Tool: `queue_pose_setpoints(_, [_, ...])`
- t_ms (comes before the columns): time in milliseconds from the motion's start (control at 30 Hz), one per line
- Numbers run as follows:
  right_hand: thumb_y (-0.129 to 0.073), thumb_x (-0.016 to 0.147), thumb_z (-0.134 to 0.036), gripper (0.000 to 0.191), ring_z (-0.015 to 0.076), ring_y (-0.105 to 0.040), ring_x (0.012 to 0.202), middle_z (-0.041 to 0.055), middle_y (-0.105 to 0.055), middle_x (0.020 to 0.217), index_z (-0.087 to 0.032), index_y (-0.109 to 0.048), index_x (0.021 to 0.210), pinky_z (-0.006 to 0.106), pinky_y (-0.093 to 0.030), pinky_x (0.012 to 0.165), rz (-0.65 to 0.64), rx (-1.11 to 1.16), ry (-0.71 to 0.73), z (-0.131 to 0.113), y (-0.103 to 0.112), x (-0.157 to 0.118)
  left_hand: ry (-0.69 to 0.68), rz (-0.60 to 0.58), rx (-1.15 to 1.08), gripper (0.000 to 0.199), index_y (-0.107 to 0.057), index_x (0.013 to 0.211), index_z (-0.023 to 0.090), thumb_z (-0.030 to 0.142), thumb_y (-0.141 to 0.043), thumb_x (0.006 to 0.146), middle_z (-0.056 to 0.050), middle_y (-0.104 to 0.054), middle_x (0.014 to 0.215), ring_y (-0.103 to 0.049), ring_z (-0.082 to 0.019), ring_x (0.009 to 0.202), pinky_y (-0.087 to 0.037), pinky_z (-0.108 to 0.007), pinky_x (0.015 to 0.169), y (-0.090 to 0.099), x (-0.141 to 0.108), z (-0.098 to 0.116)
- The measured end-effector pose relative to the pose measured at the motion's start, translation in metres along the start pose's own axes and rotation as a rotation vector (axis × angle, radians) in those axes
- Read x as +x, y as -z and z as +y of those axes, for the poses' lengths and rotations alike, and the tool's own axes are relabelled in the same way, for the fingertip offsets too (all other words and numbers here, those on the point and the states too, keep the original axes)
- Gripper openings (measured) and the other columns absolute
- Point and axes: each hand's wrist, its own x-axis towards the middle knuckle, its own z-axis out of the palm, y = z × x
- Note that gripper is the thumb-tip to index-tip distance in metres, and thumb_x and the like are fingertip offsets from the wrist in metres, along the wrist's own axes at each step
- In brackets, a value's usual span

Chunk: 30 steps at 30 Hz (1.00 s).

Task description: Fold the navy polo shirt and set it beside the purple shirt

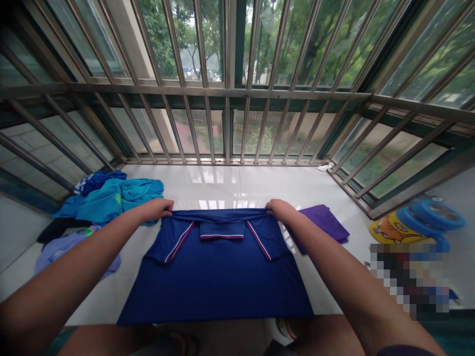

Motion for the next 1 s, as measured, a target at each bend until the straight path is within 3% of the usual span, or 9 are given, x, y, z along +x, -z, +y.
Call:
queue_pose_setpoints(100, [-0.061,0.104,-0.023,0.021,0.0250,-0.068,0.106,0.0129,-0.074,0.112,-0.019,-0.082,0.108,0.030,-0.048,0.090,0.083,-0.050,-0.057,-0.001,0.014,0.003,0.028,0.082,0.009,0.007,-0.067,0.085,0.023,0.025,-0.066,0.091,-0.004,-0.077,0.089,-0.071,-0.023,0.089,-0.050,-0.028,0.076,0.009,0.002,0.000])
queue_pose_setpoints(233, [-0.050,0.109,-0.026,0.031,0.0287,-0.063,0.108,0.0165,-0.068,0.120,-0.019,-0.077,0.122,0.035,-0.048,0.089,0.217,-0.098,-0.161,-0.009,0.036,-0.003,0.056,0.215,0.021,0.012,-0.069,0.097,0.022,0.025,-0.057,0.096,-0.010,-0.077,0.105,-0.069,-0.027,0.104,-0.052,-0.034,0.089,0.028,0.004,0.001])
queue_pose_setpoints(367, [-0.050,0.105,-0.016,0.034,0.0296,-0.061,0.107,0.0158,-0.067,0.122,-0.022,-0.074,0.128,0.036,-0.049,0.088,0.358,-0.142,-0.148,-0.020,0.038,-0.043,0.023,0.378,0.014,0.030,-0.071,0.121,0.018,0.028,-0.051,0.102,-0.016,-0.074,0.121,-0.066,-0.032,0.118,-0.052,-0.043,0.104,0.023,-0.027,0.005])
queue_pose_setpoints(500, [-0.047,0.104,-0.015,0.040,0.0299,-0.062,0.106,0.0147,-0.070,0.124,-0.024,-0.074,0.132,0.040,-0.051,0.096,0.464,-0.142,-0.019,-0.031,-0.006,-0.118,-0.090,0.504,-0.052,0.037,-0.076,0.120,0.021,0.034,-0.043,0.107,-0.015,-0.074,0.120,-0.069,-0.030,0.113,-0.056,-0.044,0.102,-0.036,-0.101,0.019])
queue_pose_setpoints(633, [-0.049,0.097,-0.008,0.049,0.0287,-0.068,0.106,0.0119,-0.074,0.126,-0.028,-0.073,0.134,0.042,-0.056,0.095,0.438,-0.099,0.082,-0.042,-0.077,-0.185,-0.095,0.367,-0.122,0.046,-0.079,0.122,0.028,0.025,-0.037,0.104,-0.011,-0.078,0.122,-0.073,-0.028,0.113,-0.060,-0.043,0.101,-0.111,-0.173,0.040])
queue_pose_setpoints(733, [-0.050,0.089,-0.003,0.062,0.0273,-0.070,0.111,0.0097,-0.074,0.128,-0.030,-0.069,0.141,0.041,-0.059,0.096,0.418,-0.071,0.109,-0.045,-0.111,-0.209,-0.020,0.309,-0.159,0.051,-0.077,0.131,0.035,0.025,-0.039,0.098,-0.006,-0.077,0.133,-0.074,-0.029,0.119,-0.062,-0.046,0.103,-0.141,-0.201,0.052])
queue_pose_setpoints(833, [-0.051,0.088,-0.005,0.062,0.0278,-0.072,0.110,0.0102,-0.075,0.129,-0.031,-0.070,0.141,0.043,-0.061,0.094,0.406,-0.072,0.083,-0.044,-0.114,-0.213,0.008,0.291,-0.164,0.051,-0.076,0.134,0.038,0.028,-0.045,0.095,-0.004,-0.076,0.136,-0.074,-0.031,0.121,-0.062,-0.048,0.105,-0.139,-0.209,0.059])
queue_pose_setpoints(933, [-0.055,0.093,-0.014,0.044,0.0307,-0.072,0.108,0.0122,-0.076,0.125,-0.029,-0.077,0.129,0.047,-0.060,0.092,0.392,-0.067,0.043,-0.053,-0.092,-0.201,0.040,0.317,-0.150,0.049,-0.077,0.132,0.031,0.028,-0.043,0.097,-0.009,-0.078,0.130,-0.076,-0.030,0.115,-0.064,-0.048,0.101,-0.118,-0.201,0.067])
queue_pose_setpoints(1000, [-0.054,0.098,-0.019,0.039,0.0319,-0.070,0.116,0.0136,-0.075,0.129,-0.026,-0.077,0.129,0.049,-0.058,0.100,0.435,-0.046,0.033,-0.069,-0.076,-0.185,0.059,0.403,-0.141,0.048,-0.075,0.134,0.027,0.028,-0.039,0.102,-0.011,-0.077,0.132,-0.075,-0.029,0.119,-0.062,-0.048,0.106,-0.102,-0.186,0.078])
